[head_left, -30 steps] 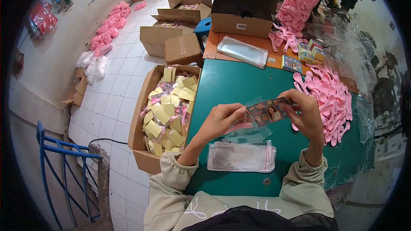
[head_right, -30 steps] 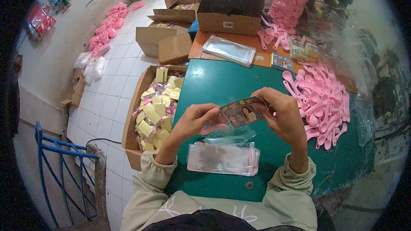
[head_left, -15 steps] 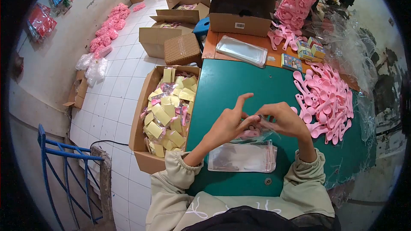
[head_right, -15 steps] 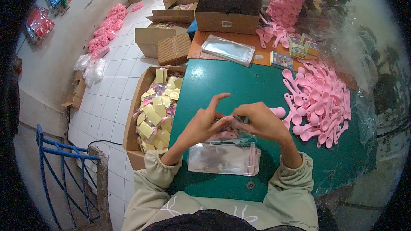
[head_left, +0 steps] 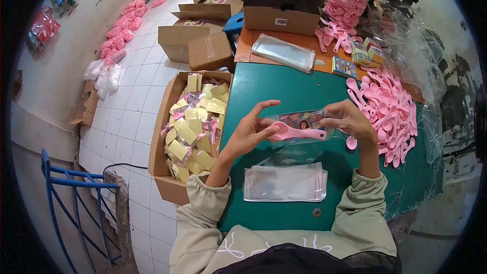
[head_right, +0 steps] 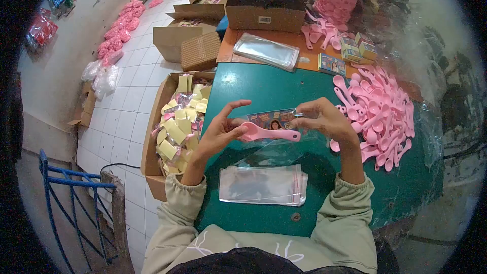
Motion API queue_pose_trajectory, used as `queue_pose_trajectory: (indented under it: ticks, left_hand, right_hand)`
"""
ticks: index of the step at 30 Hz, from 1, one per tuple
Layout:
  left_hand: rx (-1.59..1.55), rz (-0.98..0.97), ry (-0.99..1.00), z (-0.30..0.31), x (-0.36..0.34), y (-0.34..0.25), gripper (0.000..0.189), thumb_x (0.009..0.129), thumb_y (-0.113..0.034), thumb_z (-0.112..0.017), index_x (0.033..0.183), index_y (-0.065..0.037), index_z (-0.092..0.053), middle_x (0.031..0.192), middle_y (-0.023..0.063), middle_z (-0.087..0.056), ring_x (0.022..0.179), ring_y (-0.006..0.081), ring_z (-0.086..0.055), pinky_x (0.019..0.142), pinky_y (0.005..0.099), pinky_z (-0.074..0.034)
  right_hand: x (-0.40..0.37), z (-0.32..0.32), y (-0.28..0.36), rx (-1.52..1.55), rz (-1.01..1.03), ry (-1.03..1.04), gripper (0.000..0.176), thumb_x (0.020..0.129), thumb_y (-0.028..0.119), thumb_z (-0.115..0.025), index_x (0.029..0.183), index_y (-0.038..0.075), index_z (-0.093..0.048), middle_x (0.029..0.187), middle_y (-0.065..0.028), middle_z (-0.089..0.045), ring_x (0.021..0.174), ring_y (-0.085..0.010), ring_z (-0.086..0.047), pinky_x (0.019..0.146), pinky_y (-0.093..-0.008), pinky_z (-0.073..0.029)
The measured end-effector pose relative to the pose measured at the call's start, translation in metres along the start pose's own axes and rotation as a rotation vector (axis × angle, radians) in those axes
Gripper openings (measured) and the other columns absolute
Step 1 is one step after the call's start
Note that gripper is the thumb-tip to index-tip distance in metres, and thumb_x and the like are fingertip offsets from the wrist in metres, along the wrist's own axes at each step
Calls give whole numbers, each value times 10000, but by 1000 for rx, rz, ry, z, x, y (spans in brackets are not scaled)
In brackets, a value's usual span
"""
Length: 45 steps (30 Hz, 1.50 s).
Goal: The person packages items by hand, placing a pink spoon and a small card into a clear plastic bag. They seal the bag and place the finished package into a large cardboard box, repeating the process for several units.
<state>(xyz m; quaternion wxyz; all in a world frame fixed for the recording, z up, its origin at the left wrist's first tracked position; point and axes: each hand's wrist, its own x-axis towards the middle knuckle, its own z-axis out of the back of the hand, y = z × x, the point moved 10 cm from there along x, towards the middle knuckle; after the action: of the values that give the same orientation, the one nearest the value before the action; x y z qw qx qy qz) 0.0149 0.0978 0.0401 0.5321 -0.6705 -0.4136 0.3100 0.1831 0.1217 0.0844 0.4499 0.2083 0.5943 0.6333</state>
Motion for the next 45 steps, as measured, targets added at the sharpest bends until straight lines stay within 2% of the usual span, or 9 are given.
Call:
queue_pose_trajectory:
  ticks: [6, 9, 10, 13, 20, 29, 36, 40, 45]
  left_hand:
    - [327, -109, -283, 22, 0, 17, 532, 909, -161, -546, 1355, -79, -266, 1009, 150, -602, 896, 155, -601, 722, 265, -523]
    - [-21, 146, -266, 17, -3, 49, 531, 952, -258, -459, 1375, -85, -189, 1013, 178, -597, 926, 203, -609, 772, 308, -519]
    - [-97, 247, -187, 4, -6, 53, 542, 976, -293, -379, 1397, -95, -102, 1054, 210, -582, 959, 253, -607, 809, 351, -510]
    - [-215, 318, -144, -7, -11, 66, 544, 982, -254, -365, 1410, -102, -67, 1099, 226, -561, 999, 279, -596, 828, 381, -503]
    - [-229, 321, -50, -12, -17, 71, 588, 955, -106, -417, 1418, -120, -54, 1085, 194, -571, 980, 246, -607, 824, 345, -523]
    - [-46, 294, -176, -3, -21, 78, 599, 941, -85, -450, 1419, -124, -90, 941, 131, -600, 868, 173, -623, 803, 320, -528]
    - [53, 189, -200, 0, -10, 71, 624, 896, -28, -505, 1402, -108, -148, 874, 127, -627, 831, 164, -630, 736, 292, -533]
    - [-77, 184, -230, -5, -11, 65, 593, 864, 8, -518, 1373, -75, -224, 814, 124, -650, 807, 146, -640, 690, 276, -536]
    - [39, 243, -179, -3, -13, 69, 497, 882, -11, -495, 1330, -59, -285, 873, 135, -650, 836, 159, -642, 710, 260, -526]
  right_hand:
    - [10, 10, -6, -160, 176, -185, 153, 730, 60, -690, 749, -2, -551, 682, -17, -558, 631, -89, -520, 576, -246, -435]
    - [-3, 7, 34, -543, 469, -583, 158, 740, 81, -687, 787, -22, -577, 679, -73, -589, 605, -155, -569, 578, -265, -452]
    - [5, -2, 23, -500, 358, -504, 198, 760, 110, -678, 897, -6, -597, 791, -124, -611, 681, -234, -607, 638, -307, -473]
    - [15, -47, 18, -653, 561, -258, 296, 741, 96, -692, 1003, 11, -582, 872, -104, -601, 774, -216, -601, 692, -287, -468]
    - [17, -82, -6, -755, 445, 47, 221, 728, 129, -681, 891, 34, -564, 927, -132, -536, 875, -306, -550, 741, -383, -451]
    - [20, -101, -18, -777, 401, 61, 169, 720, 103, -639, 826, 2, -556, 881, -148, -531, 842, -322, -532, 725, -410, -439]
    - [4, -110, -1, -725, 616, 56, 142, 725, 96, -626, 784, 19, -523, 816, -128, -509, 773, -311, -511, 737, -410, -421]
    - [-11, -86, -8, -332, 410, 264, 168, 755, 128, -640, 781, 30, -507, 772, -87, -471, 692, -218, -481, 658, -313, -409]
    - [-74, 76, -28, -62, 245, -54, 145, 749, 77, -648, 825, 26, -537, 803, -15, -508, 742, -121, -503, 661, -267, -418]
